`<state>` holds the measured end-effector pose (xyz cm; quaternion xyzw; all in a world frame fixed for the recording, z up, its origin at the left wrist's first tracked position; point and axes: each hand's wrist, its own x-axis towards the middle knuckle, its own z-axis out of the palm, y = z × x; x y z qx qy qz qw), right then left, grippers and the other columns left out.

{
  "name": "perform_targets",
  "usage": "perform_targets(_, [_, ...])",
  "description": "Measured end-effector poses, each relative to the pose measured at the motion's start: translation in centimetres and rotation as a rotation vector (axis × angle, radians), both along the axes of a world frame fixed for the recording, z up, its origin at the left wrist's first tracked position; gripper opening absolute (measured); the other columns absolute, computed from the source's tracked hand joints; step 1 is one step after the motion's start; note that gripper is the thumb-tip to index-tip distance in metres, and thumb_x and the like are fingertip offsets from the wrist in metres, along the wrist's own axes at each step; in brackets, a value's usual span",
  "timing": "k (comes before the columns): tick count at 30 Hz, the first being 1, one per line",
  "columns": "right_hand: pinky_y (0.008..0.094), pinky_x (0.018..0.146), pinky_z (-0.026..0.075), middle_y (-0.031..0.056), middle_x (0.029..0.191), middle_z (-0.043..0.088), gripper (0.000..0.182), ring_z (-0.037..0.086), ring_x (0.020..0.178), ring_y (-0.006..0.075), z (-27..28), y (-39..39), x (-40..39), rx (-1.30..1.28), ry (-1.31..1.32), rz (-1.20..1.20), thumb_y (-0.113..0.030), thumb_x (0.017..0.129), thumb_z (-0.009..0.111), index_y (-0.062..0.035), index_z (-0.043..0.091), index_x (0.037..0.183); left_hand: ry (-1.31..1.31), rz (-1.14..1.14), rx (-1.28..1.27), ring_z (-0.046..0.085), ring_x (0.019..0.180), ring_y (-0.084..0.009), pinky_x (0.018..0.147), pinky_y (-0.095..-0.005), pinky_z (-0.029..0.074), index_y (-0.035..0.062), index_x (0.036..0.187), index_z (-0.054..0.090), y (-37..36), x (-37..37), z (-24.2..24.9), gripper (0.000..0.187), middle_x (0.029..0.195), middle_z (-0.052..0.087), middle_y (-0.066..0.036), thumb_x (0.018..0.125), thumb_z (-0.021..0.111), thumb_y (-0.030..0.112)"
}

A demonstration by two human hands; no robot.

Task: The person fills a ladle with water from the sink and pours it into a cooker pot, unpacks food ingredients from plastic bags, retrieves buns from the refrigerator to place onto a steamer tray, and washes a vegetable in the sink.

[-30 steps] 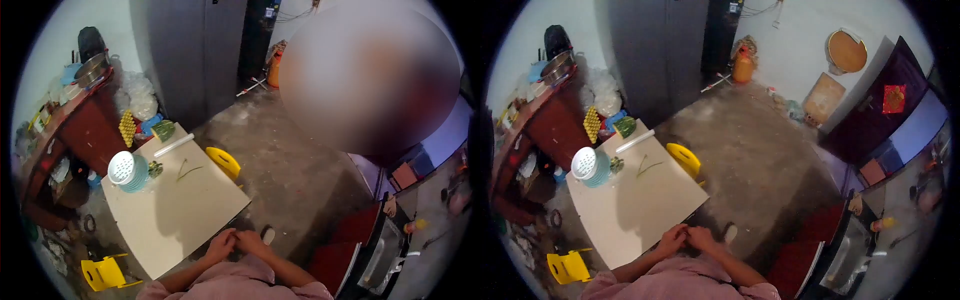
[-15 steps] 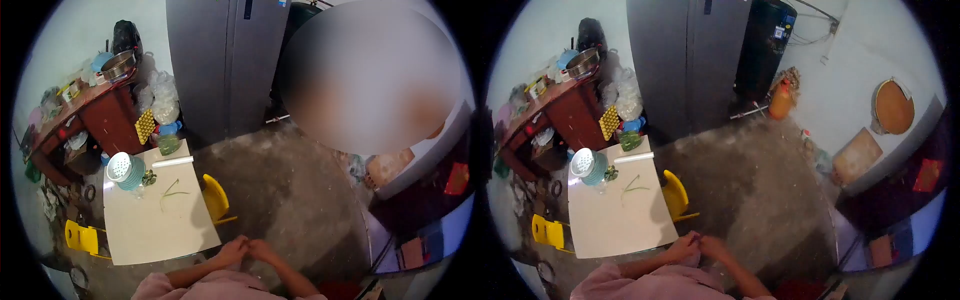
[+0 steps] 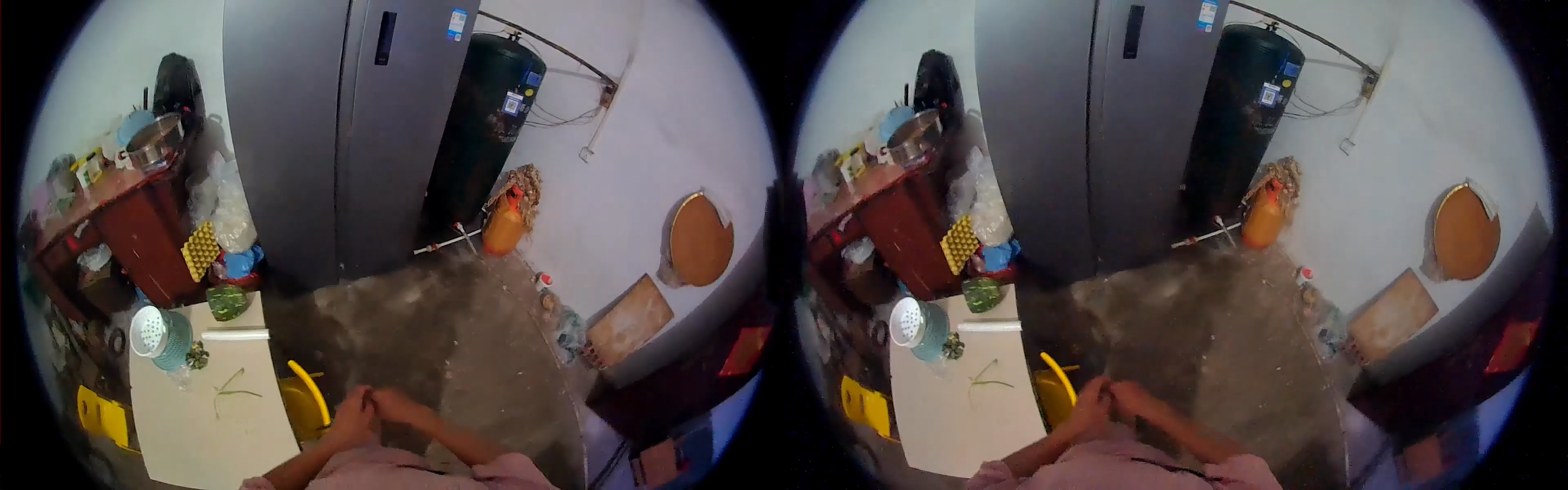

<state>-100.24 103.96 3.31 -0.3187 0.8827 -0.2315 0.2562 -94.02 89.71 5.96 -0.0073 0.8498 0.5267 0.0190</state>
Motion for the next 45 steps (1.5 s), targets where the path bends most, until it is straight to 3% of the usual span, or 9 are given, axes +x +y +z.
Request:
perform_targets(2, [0.0456, 0.075, 0.050, 0.0193, 0.096, 0.064, 0.024, 0.062, 0.088, 0.0364, 6.4, -0.7, -5.7, 0.038, 0.068, 0.036, -0.017, 0.080, 0.055, -0.0066, 0.065, 0.098, 0.136, 0.063, 0.059, 0.058, 0.095, -0.0372, 0.082, -0.0382, 0.048, 0.0028, 0.114, 0.051, 0.0, -4.9, 2.7, 0.030, 0.101, 0.059, -0.021, 0.085, 0.053, 0.008])
perform_targets(6, [0.0443, 0.072, 0.050, 0.0183, 0.091, 0.065, 0.027, 0.062, 0.085, 0.0372, 8.1, -1.7, -13.5, -0.280, 0.095, 0.011, -0.017, 0.080, 0.057, -0.0066, 0.062, 0.104, 0.317, 0.080, 0.002, 0.058, 0.091, -0.0369, 0.080, -0.0395, 0.048, 0.0022, 0.114, 0.053, -1.0, -12.5, 4.0, 0.029, 0.105, 0.058, -0.020, 0.085, 0.053, 0.006])
perform_targets(11, [0.0423, 0.076, 0.049, 0.0169, 0.097, 0.065, 0.031, 0.061, 0.091, 0.0367, 14.9, -4.3, -24.2, -0.291, -0.006, 0.036, -0.011, 0.081, 0.054, -0.0079, 0.059, 0.111, 0.175, 0.230, 0.162, 0.059, 0.086, -0.0192, 0.075, -0.0306, 0.048, 0.0052, 0.110, 0.055, -3.7, -23.1, 6.6, 0.025, 0.100, 0.059, -0.010, 0.085, 0.056, 0.004])
perform_targets(14, [0.0440, 0.083, 0.048, 0.0165, 0.105, 0.064, 0.032, 0.060, 0.095, 0.0365, 10.3, -6.9, -32.9, -0.720, 0.057, 0.108, -0.009, 0.080, 0.056, -0.0081, 0.060, 0.111, 0.284, 0.224, 0.187, 0.058, 0.077, -0.0145, 0.072, -0.0260, 0.048, 0.0026, 0.110, 0.054, -3.7, -29.1, 12.0, 0.023, 0.090, 0.062, -0.008, 0.088, 0.050, 0.004])
perform_targets(27, [0.0455, 0.074, 0.048, 0.0162, 0.097, 0.065, 0.027, 0.060, 0.092, 0.0367, 21.2, -8.2, -58.1, -0.524, 0.321, -0.065, -0.012, 0.081, 0.054, -0.0058, 0.056, 0.107, 0.562, 0.305, -0.022, 0.062, 0.089, -0.0251, 0.078, -0.0329, 0.048, 0.0021, 0.113, 0.052, -6.0, -56.7, 17.6, 0.026, 0.101, 0.062, -0.016, 0.087, 0.051, 0.008])
perform_targets(33, [0.0442, 0.085, 0.044, 0.0149, 0.102, 0.061, 0.029, 0.056, 0.101, 0.0325, 22.2, -11.5, -65.3, -0.353, 0.841, 0.014, -0.006, 0.075, 0.059, -0.0001, 0.057, 0.102, 0.629, 0.463, -0.064, 0.055, 0.107, -0.0336, 0.092, -0.0387, 0.042, 0.0003, 0.121, 0.048, -9.6, -68.4, 19.5, 0.037, 0.114, 0.057, -0.020, 0.085, 0.052, 0.006])
perform_targets(38, [0.0464, 0.107, 0.028, 0.0123, 0.100, 0.061, 0.021, 0.051, 0.107, 0.0292, 20.7, -16.2, -71.2, -0.338, 1.220, 0.194, -0.007, 0.071, 0.059, -0.0036, 0.066, 0.090, 1.119, 0.465, -0.871, 0.037, 0.127, -0.0360, 0.105, -0.0493, 0.029, 0.0004, 0.124, 0.046, -14.6, -72.9, 22.4, 0.046, 0.132, 0.045, -0.016, 0.078, 0.051, 0.001])
perform_targets(42, [0.0470, 0.112, 0.020, 0.0044, 0.088, 0.063, 0.018, 0.055, 0.100, 0.0239, 19.4, -19.7, -73.3, -0.094, 1.392, 0.294, -0.016, 0.078, 0.054, -0.0077, 0.068, 0.087, 1.218, 0.294, -1.112, 0.036, 0.130, -0.0339, 0.107, -0.0500, 0.027, 0.0022, 0.129, 0.044, -18.8, -76.3, 24.2, 0.051, 0.137, 0.043, -0.015, 0.078, 0.051, 0.000])
perform_targets(45, [0.0471, 0.113, 0.016, 0.0035, 0.097, 0.065, 0.022, 0.052, 0.108, 0.0230, 19.0, -21.3, -73.5, 0.413, 1.351, 0.278, -0.017, 0.082, 0.054, -0.0101, 0.069, 0.097, 1.213, 0.242, -1.137, 0.034, 0.131, -0.0368, 0.107, -0.0516, 0.026, 0.0005, 0.131, 0.041, -20.6, -78.3, 23.1, 0.053, 0.138, 0.041, -0.018, 0.080, 0.053, 0.002])
